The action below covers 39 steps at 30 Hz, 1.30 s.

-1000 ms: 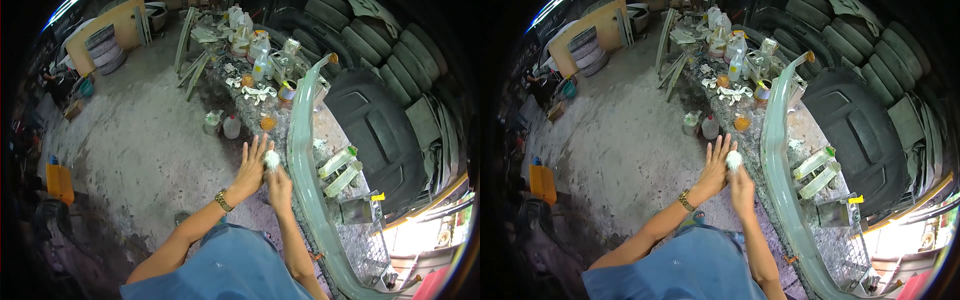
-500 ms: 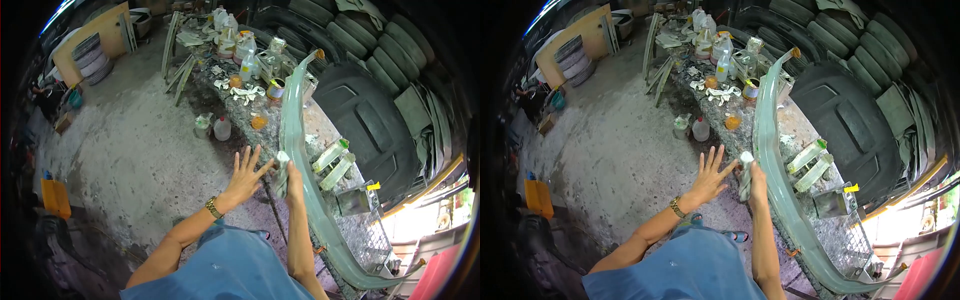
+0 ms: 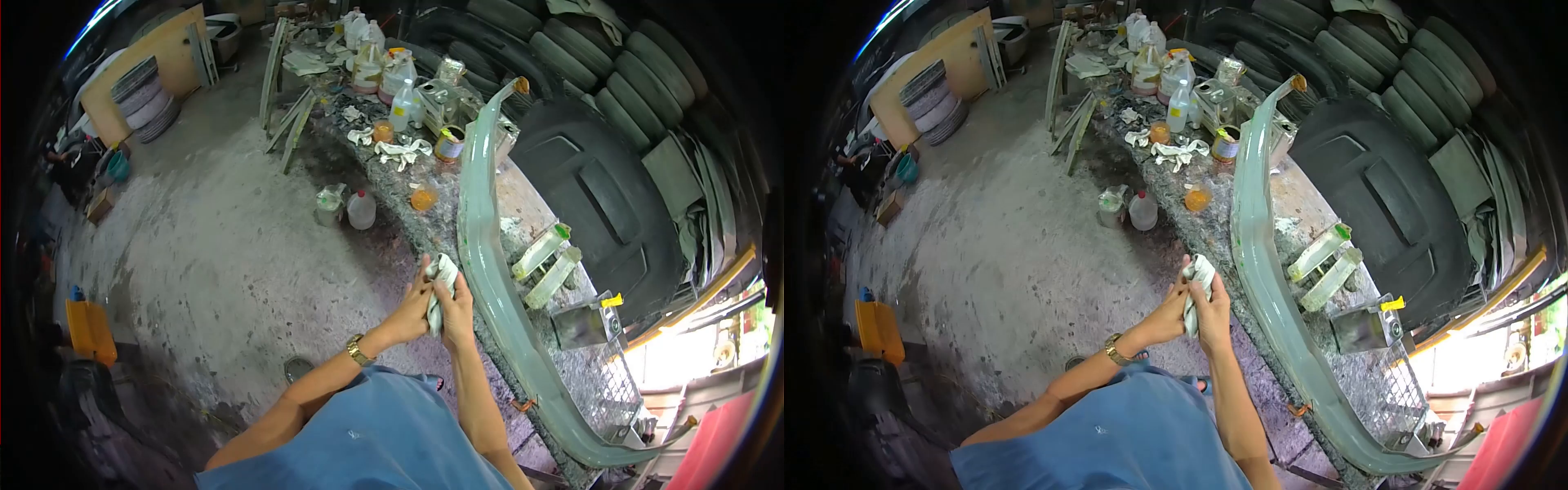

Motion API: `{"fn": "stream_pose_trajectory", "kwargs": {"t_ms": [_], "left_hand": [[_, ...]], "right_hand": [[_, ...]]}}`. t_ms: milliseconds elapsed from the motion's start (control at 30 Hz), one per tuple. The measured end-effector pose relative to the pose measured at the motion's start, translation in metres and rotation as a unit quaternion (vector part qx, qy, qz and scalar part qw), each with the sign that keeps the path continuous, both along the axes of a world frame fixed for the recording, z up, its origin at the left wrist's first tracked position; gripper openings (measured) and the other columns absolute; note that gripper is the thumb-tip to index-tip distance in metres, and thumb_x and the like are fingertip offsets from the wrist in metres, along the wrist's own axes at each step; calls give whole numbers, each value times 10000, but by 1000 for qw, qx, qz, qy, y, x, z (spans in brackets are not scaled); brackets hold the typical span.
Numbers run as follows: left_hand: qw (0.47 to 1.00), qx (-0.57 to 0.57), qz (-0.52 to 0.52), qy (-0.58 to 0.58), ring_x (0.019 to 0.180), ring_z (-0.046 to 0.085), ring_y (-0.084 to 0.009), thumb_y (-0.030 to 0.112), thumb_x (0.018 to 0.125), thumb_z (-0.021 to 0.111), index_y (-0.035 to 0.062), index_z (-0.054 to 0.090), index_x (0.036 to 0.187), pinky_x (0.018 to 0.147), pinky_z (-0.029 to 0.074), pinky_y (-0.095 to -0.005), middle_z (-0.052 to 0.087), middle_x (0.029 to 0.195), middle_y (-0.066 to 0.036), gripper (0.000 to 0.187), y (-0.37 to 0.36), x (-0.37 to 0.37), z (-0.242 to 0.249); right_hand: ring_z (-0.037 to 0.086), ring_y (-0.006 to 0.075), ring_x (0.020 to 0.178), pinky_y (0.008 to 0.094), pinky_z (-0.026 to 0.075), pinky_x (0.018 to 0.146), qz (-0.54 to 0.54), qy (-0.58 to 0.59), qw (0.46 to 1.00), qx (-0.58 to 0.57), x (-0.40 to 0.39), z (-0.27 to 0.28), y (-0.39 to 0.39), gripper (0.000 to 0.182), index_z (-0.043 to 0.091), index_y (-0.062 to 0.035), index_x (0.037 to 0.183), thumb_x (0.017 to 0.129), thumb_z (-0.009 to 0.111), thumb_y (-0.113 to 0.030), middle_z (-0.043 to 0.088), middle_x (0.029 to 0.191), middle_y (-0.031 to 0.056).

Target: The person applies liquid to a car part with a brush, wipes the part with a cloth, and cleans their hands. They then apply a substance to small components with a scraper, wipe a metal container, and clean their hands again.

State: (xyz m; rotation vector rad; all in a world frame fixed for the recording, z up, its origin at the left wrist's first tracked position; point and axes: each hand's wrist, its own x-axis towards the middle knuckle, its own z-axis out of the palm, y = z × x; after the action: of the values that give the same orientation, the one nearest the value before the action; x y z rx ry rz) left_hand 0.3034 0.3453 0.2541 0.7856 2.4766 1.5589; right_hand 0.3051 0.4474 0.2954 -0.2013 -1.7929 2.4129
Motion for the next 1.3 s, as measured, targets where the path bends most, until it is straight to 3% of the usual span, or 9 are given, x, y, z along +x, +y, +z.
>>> {"fn": "stream_pose_trajectory", "kwargs": {"t_ms": [133,333,433,500,733,900,1033,1200,1300], "left_hand": [[989,131,-22,-72,1401,55,-397,62,809,567,59,220,1442,1124,160,-454,165,1489,-228,722,3,10,-22],[943,189,13,-274,1393,111,-406,46,800,572,118,168,1471,1106,227,-432,-69,1522,-237,787,-21,-8,-37],[979,79,187,-22,1383,161,-396,21,776,602,107,194,1461,1088,226,-516,54,1507,-240,801,-10,9,-66],[978,-7,152,-140,1391,60,-425,-5,749,607,36,141,1455,1076,179,-605,25,1502,-256,847,-25,20,-41],[920,-60,352,-163,1367,124,-448,212,765,644,-23,133,1432,1046,178,-650,76,1486,-279,873,-67,29,-79],[903,5,414,-113,1388,38,-456,258,790,641,11,66,1453,1037,168,-660,18,1500,-280,912,-73,18,-90],[817,-52,552,-156,1385,26,-461,291,835,613,68,0,1467,1064,165,-632,-133,1507,-235,908,-108,8,-69],[869,11,478,-125,1395,22,-437,57,747,589,-57,85,1428,1140,100,-477,34,1496,-290,855,-94,2,-53],[888,90,416,-175,1414,-101,-342,236,851,597,8,159,1455,1141,32,-468,-69,1523,-231,780,-113,15,-60]], "right_hand": [[548,59,611,200,436,550,21,-25,999,-5,-12,-13,-5,224,594,-22,1036,920,585,-213,626,793,6],[602,133,819,254,489,738,103,-49,993,-22,-12,-15,-36,281,549,4,1164,930,550,-151,632,978,86],[599,210,955,329,496,819,111,-74,982,131,-8,-31,-43,325,508,11,1222,926,514,-122,614,1079,139],[612,244,949,335,495,822,179,-91,978,63,-18,-45,-49,286,519,27,1177,930,478,-110,617,1078,173],[637,306,926,359,470,818,405,122,760,494,-16,-46,-110,278,554,99,1124,894,490,-42,638,1042,257],[598,270,737,364,469,694,491,1,776,396,-78,-72,-150,274,574,98,1012,918,468,-136,642,860,220],[641,363,871,403,475,747,489,204,746,404,-57,-55,-152,300,556,81,1124,918,458,-113,634,939,278],[550,153,662,321,445,604,564,93,769,286,-117,-85,-178,211,579,89,949,900,497,-99,619,752,109],[525,93,666,266,428,581,698,-58,681,213,-148,-88,-184,233,615,56,919,927,497,-144,607,766,26]]}}
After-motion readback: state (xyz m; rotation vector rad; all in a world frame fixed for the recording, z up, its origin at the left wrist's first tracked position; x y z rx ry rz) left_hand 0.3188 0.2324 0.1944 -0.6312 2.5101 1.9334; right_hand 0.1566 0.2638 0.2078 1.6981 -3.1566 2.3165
